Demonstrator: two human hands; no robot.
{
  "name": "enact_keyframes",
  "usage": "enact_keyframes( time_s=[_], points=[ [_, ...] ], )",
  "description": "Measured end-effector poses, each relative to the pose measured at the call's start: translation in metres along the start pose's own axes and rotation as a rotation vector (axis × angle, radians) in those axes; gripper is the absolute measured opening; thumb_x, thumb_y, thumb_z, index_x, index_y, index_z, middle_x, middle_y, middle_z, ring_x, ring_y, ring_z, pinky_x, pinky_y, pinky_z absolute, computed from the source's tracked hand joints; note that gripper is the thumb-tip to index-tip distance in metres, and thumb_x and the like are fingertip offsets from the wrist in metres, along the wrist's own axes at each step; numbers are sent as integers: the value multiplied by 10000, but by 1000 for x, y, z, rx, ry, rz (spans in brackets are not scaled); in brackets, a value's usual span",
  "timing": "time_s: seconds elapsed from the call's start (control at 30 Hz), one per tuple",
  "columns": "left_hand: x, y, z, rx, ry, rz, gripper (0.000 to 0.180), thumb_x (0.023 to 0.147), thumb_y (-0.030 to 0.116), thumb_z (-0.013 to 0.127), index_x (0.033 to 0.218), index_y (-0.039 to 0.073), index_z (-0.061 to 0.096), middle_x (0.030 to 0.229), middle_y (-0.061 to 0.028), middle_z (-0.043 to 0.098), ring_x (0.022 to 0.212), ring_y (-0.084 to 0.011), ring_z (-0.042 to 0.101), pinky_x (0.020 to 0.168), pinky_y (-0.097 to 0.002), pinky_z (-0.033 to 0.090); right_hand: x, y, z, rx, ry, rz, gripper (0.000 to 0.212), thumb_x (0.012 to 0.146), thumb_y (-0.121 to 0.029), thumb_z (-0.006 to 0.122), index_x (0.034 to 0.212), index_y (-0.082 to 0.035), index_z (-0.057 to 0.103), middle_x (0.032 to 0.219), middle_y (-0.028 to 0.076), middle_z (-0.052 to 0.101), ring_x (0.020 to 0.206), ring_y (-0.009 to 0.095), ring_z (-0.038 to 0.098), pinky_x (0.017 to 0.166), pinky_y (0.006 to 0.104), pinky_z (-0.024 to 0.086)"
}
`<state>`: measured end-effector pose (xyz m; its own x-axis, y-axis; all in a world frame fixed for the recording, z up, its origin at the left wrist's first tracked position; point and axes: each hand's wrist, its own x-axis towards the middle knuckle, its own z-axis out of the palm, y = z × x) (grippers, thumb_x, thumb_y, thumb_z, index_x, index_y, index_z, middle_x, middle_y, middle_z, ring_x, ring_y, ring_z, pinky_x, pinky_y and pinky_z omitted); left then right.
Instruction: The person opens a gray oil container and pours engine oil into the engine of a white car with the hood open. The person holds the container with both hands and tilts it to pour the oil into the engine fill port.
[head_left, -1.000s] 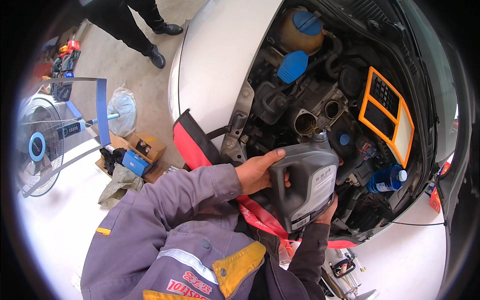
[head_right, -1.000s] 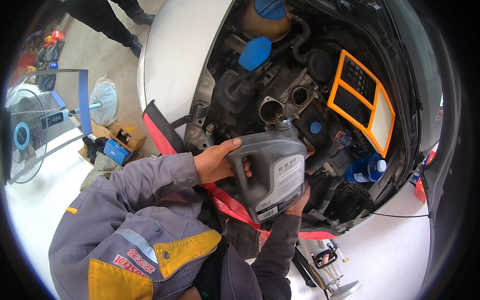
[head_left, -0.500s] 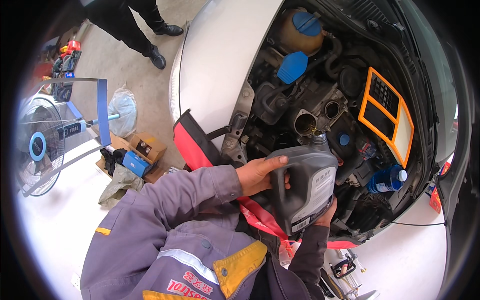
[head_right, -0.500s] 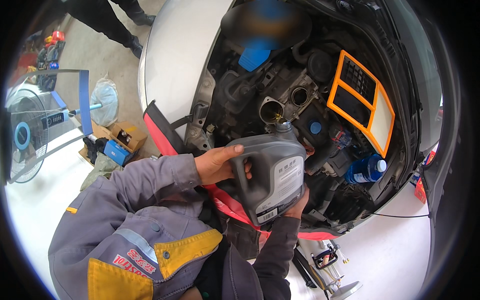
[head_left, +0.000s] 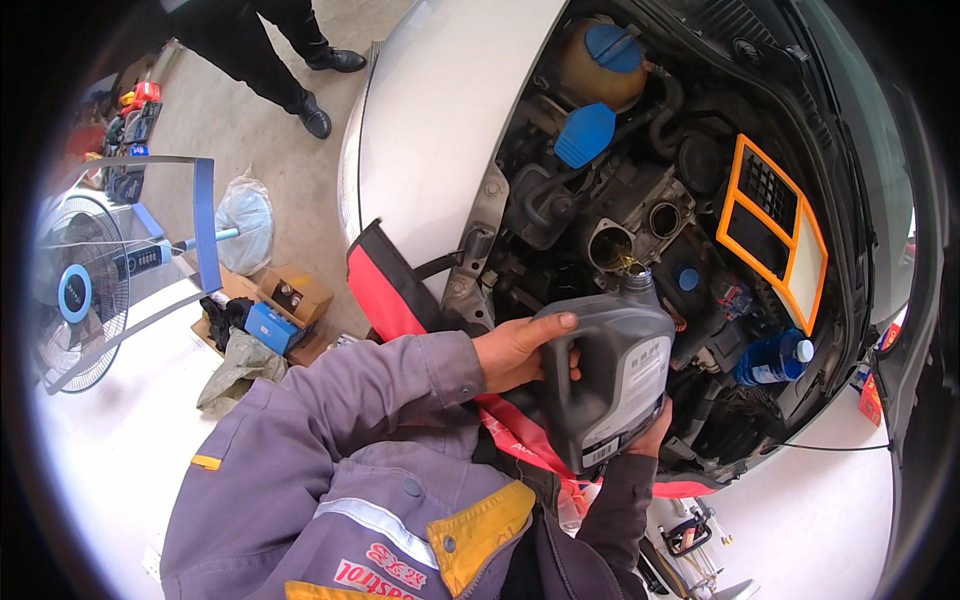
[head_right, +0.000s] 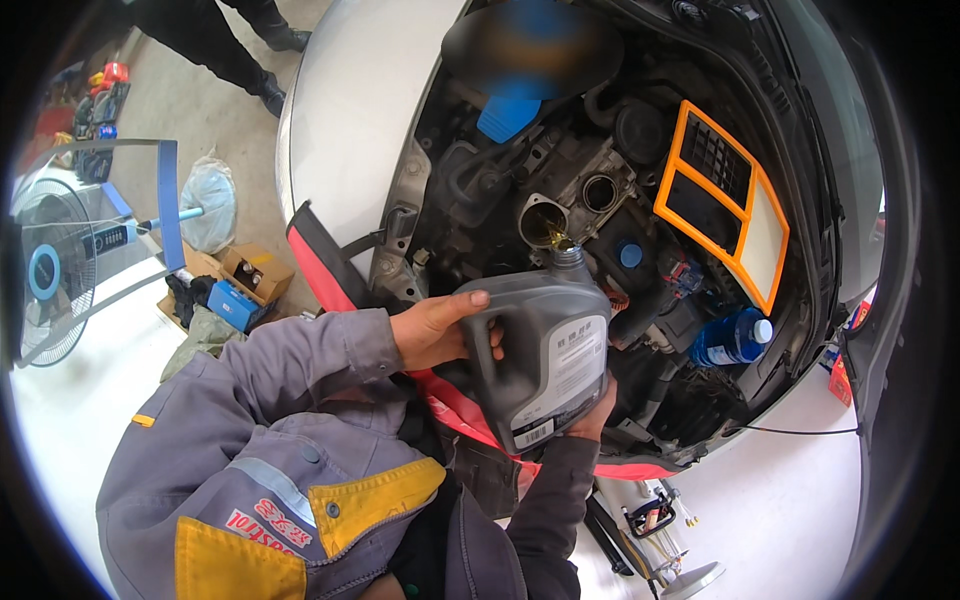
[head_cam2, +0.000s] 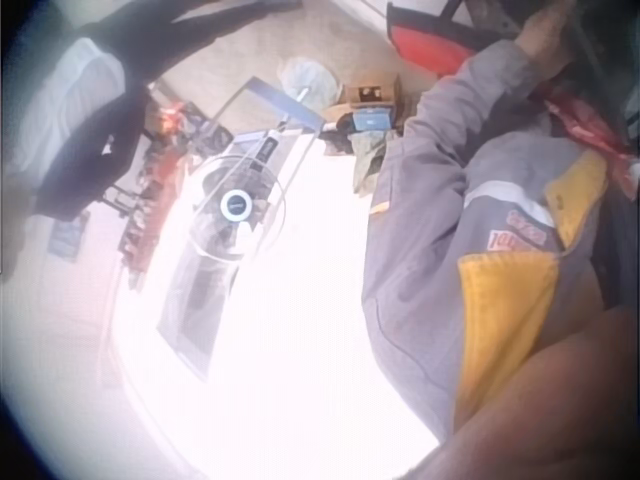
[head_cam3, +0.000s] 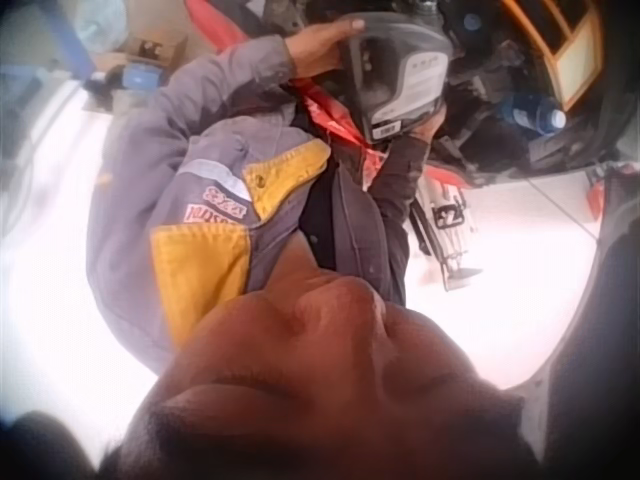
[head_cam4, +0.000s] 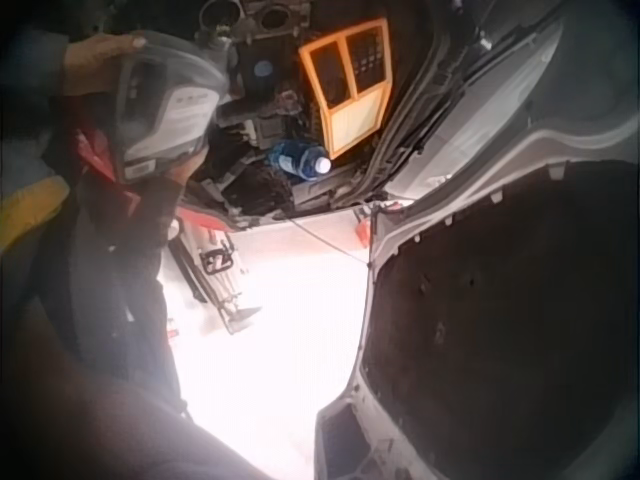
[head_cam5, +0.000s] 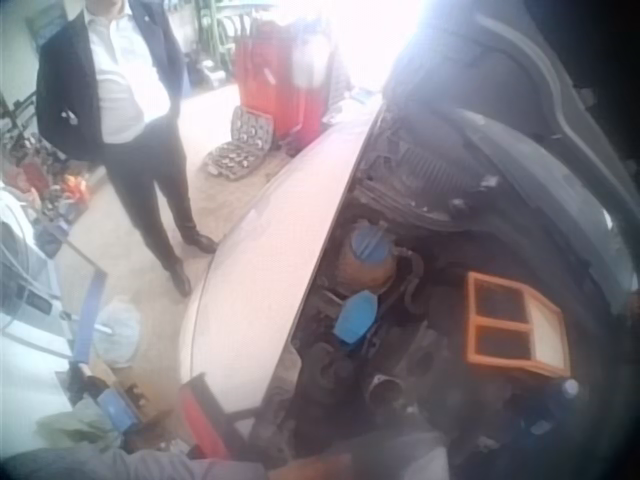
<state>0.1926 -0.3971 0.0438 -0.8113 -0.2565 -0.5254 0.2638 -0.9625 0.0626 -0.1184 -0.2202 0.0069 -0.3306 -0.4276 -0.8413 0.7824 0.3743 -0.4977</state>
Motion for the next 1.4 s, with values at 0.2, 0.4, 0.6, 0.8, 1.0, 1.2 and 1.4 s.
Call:
enact_keyframes(
  time_s=[0.2, 0.4, 0.6, 0.8, 1.0, 1.2, 1.4],
  points=[
    [0, 0, 0, 11, -7, 5, 653, 927, 546, 627, 1339, 54, 504, 1008, -90, 610, 1006, -252, 611, 961, -433, 472, -3, -1, 4, 3, 5, -6, 474, 984, -383, 383, 1213, -44, 623, 1181, 106, 672, 1075, 293, 632, 937, 403, 495],
    [-2, 7, 4, 86, -16, 10, 653, 935, 553, 612, 1341, 53, 507, 1016, -90, 614, 1029, -264, 629, 964, -436, 474, -2, 1, 0, 0, 5, -12, 463, 986, -375, 384, 1196, -44, 630, 1155, 100, 679, 1055, 281, 640, 925, 391, 500],
    [-1, 8, 1, 88, -39, -8, 636, 967, 567, 545, 1349, 60, 504, 1047, -99, 615, 1058, -296, 635, 987, -452, 467, -4, 2, 4, -1, 21, -28, 479, 988, -376, 378, 1221, -36, 622, 1181, 110, 673, 1068, 290, 637, 940, 395, 495],
    [2, 9, -10, 19, -135, -73, 611, 1013, 586, 404, 1377, 102, 486, 1108, -105, 617, 1139, -335, 600, 1044, -492, 423, -2, 5, 0, -1, -5, -34, 490, 988, -372, 372, 1238, -25, 612, 1200, 119, 668, 1078, 299, 634, 950, 397, 491],
    [2, 10, -14, 17, -175, -89, 610, 1020, 581, 383, 1383, 99, 477, 1139, -115, 613, 1170, -345, 581, 1070, -499, 397, -1, 8, 0, -14, -7, -62, 478, 991, -351, 367, 1232, -18, 611, 1190, 121, 668, 1074, 296, 633, 948, 394, 491],
    [2, 9, -14, 31, -170, -75, 604, 1016, 573, 406, 1380, 97, 480, 1135, -121, 611, 1164, -353, 584, 1062, -509, 403, 0, 8, -3, -16, -41, -55, 466, 992, -335, 366, 1211, -11, 619, 1170, 129, 673, 1055, 294, 639, 934, 388, 499],
    [0, 9, -9, 45, -152, -73, 622, 995, 594, 439, 1364, 97, 504, 1110, -122, 619, 1147, -354, 597, 1050, -515, 413, -5, 8, -5, -10, -32, -52, 466, 992, -334, 365, 1213, -12, 619, 1176, 129, 672, 1057, 295, 640, 942, 395, 497]
  ],
)
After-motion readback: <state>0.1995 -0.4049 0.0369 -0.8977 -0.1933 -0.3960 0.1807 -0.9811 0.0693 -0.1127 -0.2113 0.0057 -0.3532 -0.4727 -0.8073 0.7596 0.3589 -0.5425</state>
